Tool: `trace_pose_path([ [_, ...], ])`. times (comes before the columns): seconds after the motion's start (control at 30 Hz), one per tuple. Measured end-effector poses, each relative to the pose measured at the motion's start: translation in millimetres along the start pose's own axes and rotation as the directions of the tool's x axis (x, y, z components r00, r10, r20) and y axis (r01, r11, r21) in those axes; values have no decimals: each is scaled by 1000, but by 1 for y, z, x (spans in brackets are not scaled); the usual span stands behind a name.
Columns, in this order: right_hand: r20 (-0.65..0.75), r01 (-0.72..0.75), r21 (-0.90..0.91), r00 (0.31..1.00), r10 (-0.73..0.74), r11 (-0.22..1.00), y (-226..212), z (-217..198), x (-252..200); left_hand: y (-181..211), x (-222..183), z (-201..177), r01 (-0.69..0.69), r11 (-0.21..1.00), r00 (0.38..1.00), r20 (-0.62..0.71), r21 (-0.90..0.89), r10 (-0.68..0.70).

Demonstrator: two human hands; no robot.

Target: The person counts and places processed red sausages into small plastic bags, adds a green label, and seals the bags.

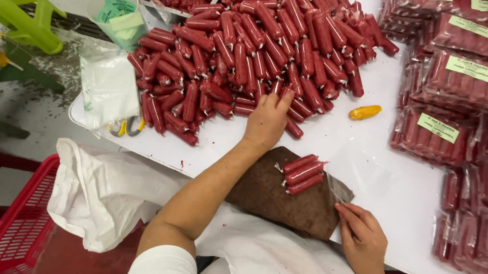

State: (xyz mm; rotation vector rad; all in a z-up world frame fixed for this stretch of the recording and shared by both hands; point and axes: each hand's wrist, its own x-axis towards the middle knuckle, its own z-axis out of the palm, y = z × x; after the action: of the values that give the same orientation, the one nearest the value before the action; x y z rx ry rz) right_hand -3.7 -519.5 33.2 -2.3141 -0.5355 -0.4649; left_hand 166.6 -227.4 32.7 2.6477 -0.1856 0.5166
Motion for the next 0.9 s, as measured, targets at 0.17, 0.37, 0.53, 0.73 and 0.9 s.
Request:
trace_pose_path([
  [0.17, 14, -35, -17, 999, 35, 999, 0, 0, -1, 22, -16, -69, 424, 441, 903, 330, -791, -276],
  [0.37, 109, -53, 11, 993, 51, 999, 17, 0, -7, 75, -85, -89, 422, 272, 906, 399, -865, -137],
  [0.53, 161, -53, 25, 986, 48, 998, 14, -5, -2, 87, -106, -56, -483, 847, 871, -221, -221, 439],
  [0.73, 306, -239, 16, 926, 223, 971, 22, -7, 0, 57, -91, -39, -477, 872, 870, 87, -106, 486],
  [0.9, 388, -189, 34, 907, 162, 981, 49, -9, -1, 64, -70, -77, 392, 604, 913, 373, -694, -164],
])
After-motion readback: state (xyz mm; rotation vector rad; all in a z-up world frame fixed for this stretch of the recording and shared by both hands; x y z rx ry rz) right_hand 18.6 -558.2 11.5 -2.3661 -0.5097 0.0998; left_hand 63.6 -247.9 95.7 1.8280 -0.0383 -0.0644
